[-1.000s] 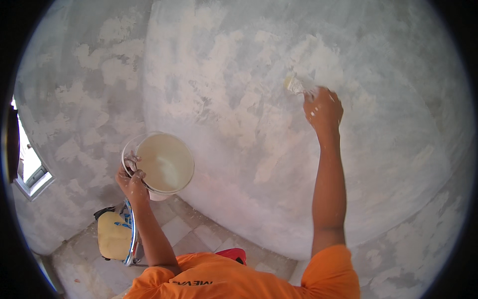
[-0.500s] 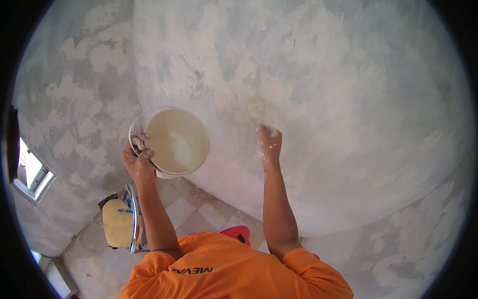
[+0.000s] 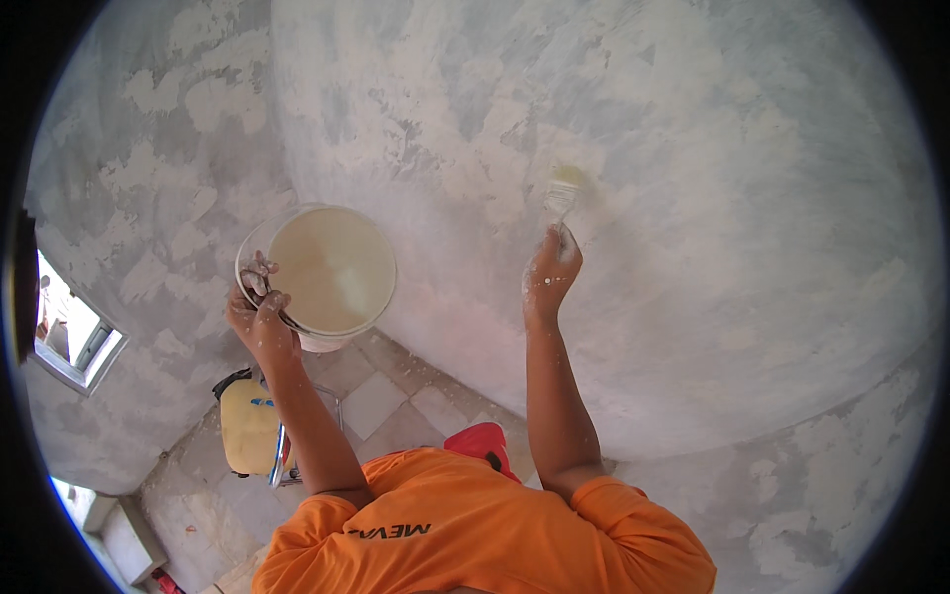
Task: The person applies a white plaster or coating mixture to a wall using a brush. They repeatedly dip the brush into a white bucket held in their left hand and spread the material across the wall surface in multiple directions.
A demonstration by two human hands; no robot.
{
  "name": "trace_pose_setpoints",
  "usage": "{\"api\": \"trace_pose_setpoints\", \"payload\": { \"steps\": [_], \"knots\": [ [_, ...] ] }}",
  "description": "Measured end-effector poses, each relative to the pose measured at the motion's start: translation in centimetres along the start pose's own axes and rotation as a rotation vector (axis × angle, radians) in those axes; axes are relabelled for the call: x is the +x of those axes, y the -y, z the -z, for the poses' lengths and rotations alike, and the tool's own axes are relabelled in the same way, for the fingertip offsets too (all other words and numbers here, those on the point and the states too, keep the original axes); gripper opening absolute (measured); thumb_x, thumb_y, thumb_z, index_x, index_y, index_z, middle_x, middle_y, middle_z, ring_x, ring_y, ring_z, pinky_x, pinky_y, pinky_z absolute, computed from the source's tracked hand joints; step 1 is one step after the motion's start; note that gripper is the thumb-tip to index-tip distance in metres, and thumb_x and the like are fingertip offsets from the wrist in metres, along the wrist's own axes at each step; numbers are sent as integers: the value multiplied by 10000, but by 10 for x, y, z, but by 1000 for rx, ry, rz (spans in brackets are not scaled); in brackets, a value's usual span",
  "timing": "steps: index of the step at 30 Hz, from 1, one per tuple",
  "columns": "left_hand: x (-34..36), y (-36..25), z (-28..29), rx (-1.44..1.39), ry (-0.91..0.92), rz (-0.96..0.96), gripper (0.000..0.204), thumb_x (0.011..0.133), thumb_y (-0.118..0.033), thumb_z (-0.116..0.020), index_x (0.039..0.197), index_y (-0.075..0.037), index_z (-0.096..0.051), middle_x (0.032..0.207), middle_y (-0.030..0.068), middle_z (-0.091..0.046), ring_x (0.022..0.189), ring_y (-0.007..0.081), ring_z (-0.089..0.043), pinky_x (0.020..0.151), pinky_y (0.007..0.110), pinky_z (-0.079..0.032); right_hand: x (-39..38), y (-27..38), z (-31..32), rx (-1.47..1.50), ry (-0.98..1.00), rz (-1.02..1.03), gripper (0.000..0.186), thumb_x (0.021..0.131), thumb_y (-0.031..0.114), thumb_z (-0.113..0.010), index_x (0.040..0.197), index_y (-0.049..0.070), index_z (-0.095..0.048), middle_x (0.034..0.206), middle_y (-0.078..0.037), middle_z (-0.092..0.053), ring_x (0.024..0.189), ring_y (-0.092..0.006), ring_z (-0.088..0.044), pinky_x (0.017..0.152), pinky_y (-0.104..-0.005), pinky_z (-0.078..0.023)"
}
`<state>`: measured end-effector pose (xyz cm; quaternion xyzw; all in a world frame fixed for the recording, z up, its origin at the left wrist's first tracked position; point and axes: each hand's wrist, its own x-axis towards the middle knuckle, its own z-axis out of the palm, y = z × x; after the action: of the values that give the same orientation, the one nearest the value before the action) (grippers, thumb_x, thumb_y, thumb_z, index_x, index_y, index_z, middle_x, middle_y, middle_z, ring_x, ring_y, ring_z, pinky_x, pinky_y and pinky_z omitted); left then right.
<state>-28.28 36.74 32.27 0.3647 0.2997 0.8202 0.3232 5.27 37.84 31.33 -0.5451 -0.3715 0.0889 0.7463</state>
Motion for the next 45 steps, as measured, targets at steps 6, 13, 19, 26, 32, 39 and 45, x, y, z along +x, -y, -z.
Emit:
{"api": "trace_pose_setpoints", "payload": {
  "steps": [6,13,19,26,32,39,45],
  "knots": [
    [2,0,5,-5,44,-40,244,516,113,-439,707,-35,-474,801,72,-540,868,210,-598,1212,502,-246,3,1,-12,59,-1,-167,269,965,143,-535,718,37,-528,598,47,-366,518,-57,-317,477,-277,-247],
    [3,1,9,-4,9,17,287,501,90,-450,760,-15,-513,856,105,-594,946,216,-621,1231,482,-217,37,5,-4,484,-6,-599,143,930,111,-591,931,-25,-636,608,11,-441,465,-91,-351,417,-288,-270],
    [1,0,6,-6,-24,-11,261,505,119,-435,706,-43,-470,823,101,-585,915,215,-626,1209,487,-253,47,15,8,645,106,-728,199,941,157,-597,1004,-31,-613,686,0,-502,515,-95,-383,459,-255,-293],
    [3,0,6,5,17,-37,246,503,110,-436,695,-42,-464,810,88,-560,870,213,-609,1213,500,-236,18,29,11,365,-119,-279,265,967,228,-604,1057,-17,-644,694,28,-478,549,-64,-399,489,-245,-296],
    [4,2,12,0,38,19,281,514,116,-454,751,-28,-493,895,133,-609,1049,273,-627,1225,474,-229,16,28,9,103,-109,73,269,987,218,-578,1068,-37,-606,742,12,-527,552,-73,-443,487,-243,-345],
    [4,2,10,-47,31,15,252,512,113,-443,710,-43,-460,832,86,-542,889,225,-606,1210,517,-241,18,8,8,404,6,-313,256,925,120,-693,1116,29,-549,777,-29,-574,486,-73,-419,428,-239,-321],
    [5,6,12,-60,15,25,285,505,123,-441,738,-38,-477,867,96,-589,947,221,-621,1213,500,-242,25,5,9,494,-7,-463,290,917,105,-701,1148,-10,-568,792,-38,-581,500,-71,-415,437,-237,-295]
  ]
}}
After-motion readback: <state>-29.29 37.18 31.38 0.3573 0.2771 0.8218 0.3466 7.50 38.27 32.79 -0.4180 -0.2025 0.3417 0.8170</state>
